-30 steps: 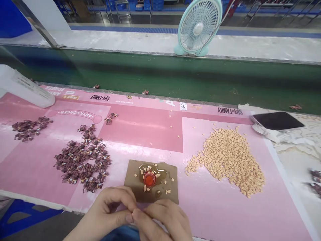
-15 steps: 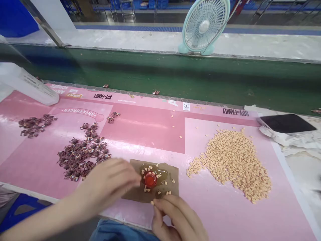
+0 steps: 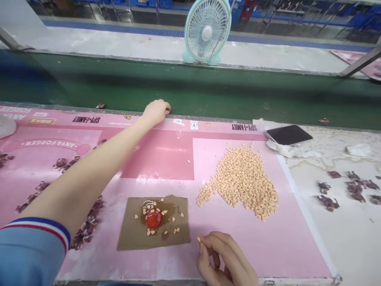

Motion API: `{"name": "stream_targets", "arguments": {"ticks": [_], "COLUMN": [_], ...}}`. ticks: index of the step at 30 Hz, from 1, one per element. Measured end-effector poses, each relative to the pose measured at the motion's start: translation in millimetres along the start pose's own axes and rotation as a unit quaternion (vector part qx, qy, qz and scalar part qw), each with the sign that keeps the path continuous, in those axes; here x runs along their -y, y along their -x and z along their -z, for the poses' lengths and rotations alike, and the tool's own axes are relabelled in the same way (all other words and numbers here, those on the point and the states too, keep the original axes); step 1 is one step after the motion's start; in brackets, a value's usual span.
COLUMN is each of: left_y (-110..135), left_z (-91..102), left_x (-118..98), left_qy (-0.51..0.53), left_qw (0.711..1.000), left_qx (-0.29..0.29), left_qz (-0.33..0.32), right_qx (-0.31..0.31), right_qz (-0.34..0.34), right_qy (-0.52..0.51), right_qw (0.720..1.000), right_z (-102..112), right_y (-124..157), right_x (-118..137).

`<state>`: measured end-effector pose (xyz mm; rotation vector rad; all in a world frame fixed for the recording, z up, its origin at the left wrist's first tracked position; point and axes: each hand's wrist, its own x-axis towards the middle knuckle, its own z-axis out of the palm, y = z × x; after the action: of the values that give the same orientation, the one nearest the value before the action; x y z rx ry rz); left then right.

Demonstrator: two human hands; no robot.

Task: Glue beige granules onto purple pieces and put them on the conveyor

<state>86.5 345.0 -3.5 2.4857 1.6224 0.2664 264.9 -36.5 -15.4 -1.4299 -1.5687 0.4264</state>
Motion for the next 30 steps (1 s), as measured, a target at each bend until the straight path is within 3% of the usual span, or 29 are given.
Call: {"name": "stream_targets", "arguments": {"ticks": [7, 11, 15, 18, 22, 26, 30], "left_y": [13.5, 1.7, -17.4, -23.6, -19.7, 2.8, 67.5], "left_z": [-0.6, -5.1, -17.3, -23.6, -22.3, -5.3, 33.4], "left_x": [35.4, 22.0, 6.1, 8.1, 19.3, 22.5, 18.0], "left_qy": [0.037, 0.054, 0.074, 0.100, 0.137, 0.162, 0.207], "left_qw": [0.997, 0.992, 0.988, 0.988, 0.986, 0.975, 0.963], "left_qx": [-0.032, -0.042, -0.011, -0.018, -0.087, -0.150, -0.173], "left_qz": [-0.059, -0.103, -0.137, -0.119, -0.040, 0.027, 0.009], "right_qx": [0.031, 0.030, -0.015, -0.020, -0.006, 0.025, 0.053], "right_qz": [-0.003, 0.003, -0.039, -0.042, -0.006, 0.016, 0.019], "right_qy": [0.003, 0.009, 0.013, 0.022, 0.022, 0.007, -0.017], "right_qw": [1.000, 1.000, 0.999, 0.999, 1.000, 1.000, 0.998], "right_z": [-24.2, -31.7, -29.4, -27.6, -31.7, -42.0, -50.9], "right_y": [-16.1, -17.2, -11.7, -12.6, -23.1, -32.2, -35.4], "right_x": [2.8, 5.9, 6.4, 8.0, 11.6, 16.8, 22.4]}}
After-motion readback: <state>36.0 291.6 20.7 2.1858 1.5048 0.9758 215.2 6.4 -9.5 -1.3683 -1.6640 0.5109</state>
